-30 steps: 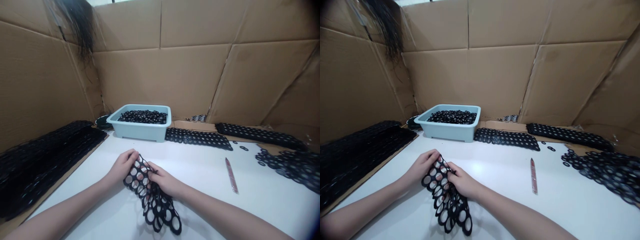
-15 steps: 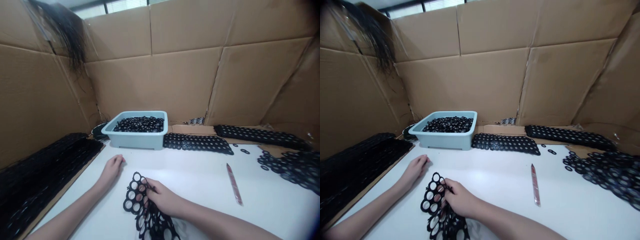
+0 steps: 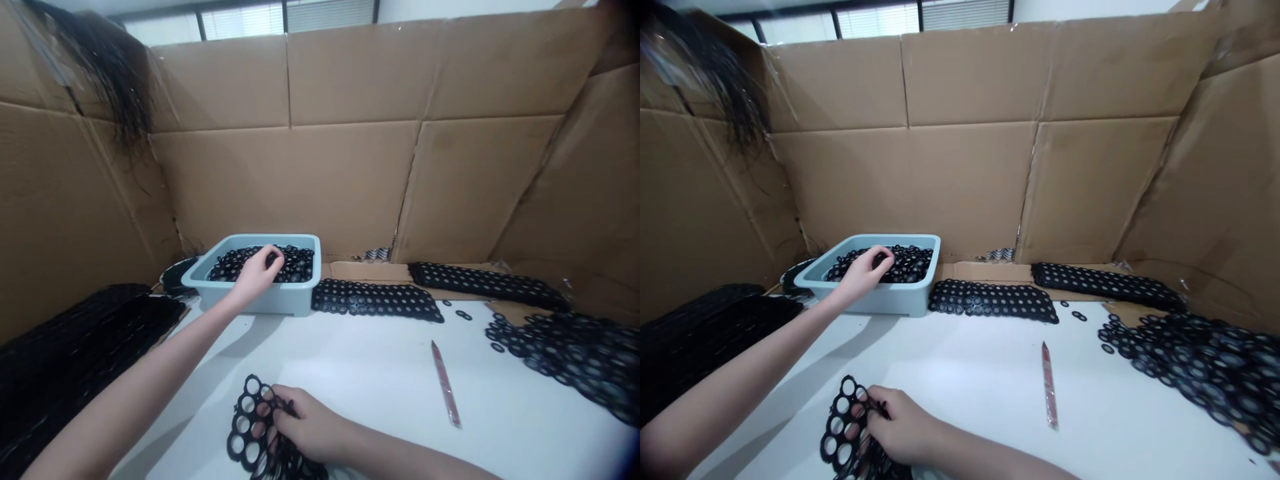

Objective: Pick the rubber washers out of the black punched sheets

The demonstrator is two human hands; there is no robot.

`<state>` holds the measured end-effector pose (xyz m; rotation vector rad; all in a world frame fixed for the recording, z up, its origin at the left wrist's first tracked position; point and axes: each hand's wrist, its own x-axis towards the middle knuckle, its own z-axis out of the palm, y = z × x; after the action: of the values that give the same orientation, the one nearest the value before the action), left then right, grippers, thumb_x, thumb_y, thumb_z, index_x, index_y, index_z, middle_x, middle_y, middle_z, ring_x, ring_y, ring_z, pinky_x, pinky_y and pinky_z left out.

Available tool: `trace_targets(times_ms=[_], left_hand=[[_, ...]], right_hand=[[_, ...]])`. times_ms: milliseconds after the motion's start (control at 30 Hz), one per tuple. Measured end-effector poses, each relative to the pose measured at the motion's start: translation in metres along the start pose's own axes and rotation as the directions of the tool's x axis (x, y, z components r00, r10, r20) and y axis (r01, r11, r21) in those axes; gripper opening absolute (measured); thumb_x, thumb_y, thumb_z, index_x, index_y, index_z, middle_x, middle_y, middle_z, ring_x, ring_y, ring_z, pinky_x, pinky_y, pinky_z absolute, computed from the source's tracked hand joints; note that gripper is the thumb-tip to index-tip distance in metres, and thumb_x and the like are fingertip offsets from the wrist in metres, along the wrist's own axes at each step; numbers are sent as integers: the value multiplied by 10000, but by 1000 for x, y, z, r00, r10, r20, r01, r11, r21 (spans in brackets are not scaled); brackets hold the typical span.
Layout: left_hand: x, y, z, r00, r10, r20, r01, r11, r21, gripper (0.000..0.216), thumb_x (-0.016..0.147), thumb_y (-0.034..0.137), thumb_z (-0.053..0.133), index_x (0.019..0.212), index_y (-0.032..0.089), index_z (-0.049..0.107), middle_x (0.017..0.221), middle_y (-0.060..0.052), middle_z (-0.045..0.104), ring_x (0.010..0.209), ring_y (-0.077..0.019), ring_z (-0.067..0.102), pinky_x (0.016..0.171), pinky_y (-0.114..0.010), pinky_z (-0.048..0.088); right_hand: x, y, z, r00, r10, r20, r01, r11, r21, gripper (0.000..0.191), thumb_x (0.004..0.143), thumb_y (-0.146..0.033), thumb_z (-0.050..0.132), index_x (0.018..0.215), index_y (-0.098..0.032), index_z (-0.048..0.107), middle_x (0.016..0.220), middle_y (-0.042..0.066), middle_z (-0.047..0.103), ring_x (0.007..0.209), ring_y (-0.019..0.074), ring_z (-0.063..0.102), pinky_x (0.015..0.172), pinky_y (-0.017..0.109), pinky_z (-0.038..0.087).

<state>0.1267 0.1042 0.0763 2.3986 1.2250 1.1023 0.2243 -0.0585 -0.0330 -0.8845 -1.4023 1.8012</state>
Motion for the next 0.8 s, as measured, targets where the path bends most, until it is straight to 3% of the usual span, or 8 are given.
trace_targets(times_ms=[133, 267, 400, 567, 700, 767, 800], left_hand=[[44, 3, 27, 963, 22, 269, -21, 1000, -7, 317, 728, 403, 456, 905, 169, 578, 835, -40, 620, 697, -163, 534, 654, -257, 384], [55, -4, 43, 947, 46, 319, -41, 999, -22, 379, 740, 473, 419, 888, 182, 611, 945, -56, 632, 843, -199, 554, 753, -277, 388], [54, -9, 44, 939, 16, 342, -15, 1000, -5, 509, 794, 523, 269, 938, 173, 609, 994, -65, 631, 846, -201, 569, 756, -283, 400], [48, -1, 27, 963, 18, 267, -27, 999, 30, 517, 827, 487, 209, 905, 164, 605, 944, -57, 638, 840, -186, 560, 737, -260, 387], [31, 15, -2, 994, 28, 106, -51, 975, 216, 506, 787, 545, 284, 650, 142, 559, 612, -39, 580, 597, -174, 507, 573, -266, 342], [14, 26, -19, 988, 37, 149, -81, 952, 295, 508, 789, 548, 276, 586, 148, 517, 532, -14, 518, 529, -149, 465, 518, -252, 309], [2, 31, -27, 973, 39, 229, -105, 953, 285, 497, 801, 531, 262, 606, 152, 518, 552, -11, 525, 539, -144, 468, 516, -245, 311]], right_hand=[[1, 1, 0, 1000, 18, 11, -19, 1000, 24, 141, 790, -247, 407, 852, -164, 502, 747, 19, 578, 532, 66, 472, 573, 232, 423], [2, 4, -5, 1000, 4, 31, -4, 1000, -4, 192, 759, -215, 443, 916, -159, 536, 782, 25, 594, 579, 79, 499, 610, 235, 426], [4, 5, -7, 1000, 5, 21, -5, 1000, -8, 232, 741, -203, 456, 948, -162, 553, 796, 22, 596, 590, 89, 506, 636, 260, 434], [7, 5, -5, 1000, -25, -1, 25, 999, 31, 166, 740, -217, 476, 875, -154, 547, 716, 3, 564, 565, 77, 493, 624, 257, 438], [8, 3, -4, 996, -65, -54, 69, 995, 75, 165, 723, -288, 519, 805, -145, 533, 642, -18, 527, 530, 73, 485, 606, 253, 436], [8, 3, -5, 994, -74, -87, 82, 992, 94, 232, 712, -359, 535, 776, -136, 525, 621, -13, 527, 530, 84, 493, 602, 265, 439], [8, 4, -5, 992, -77, -100, 87, 990, 108, 276, 707, -403, 534, 758, -132, 520, 623, -7, 533, 532, 90, 497, 602, 274, 441]])
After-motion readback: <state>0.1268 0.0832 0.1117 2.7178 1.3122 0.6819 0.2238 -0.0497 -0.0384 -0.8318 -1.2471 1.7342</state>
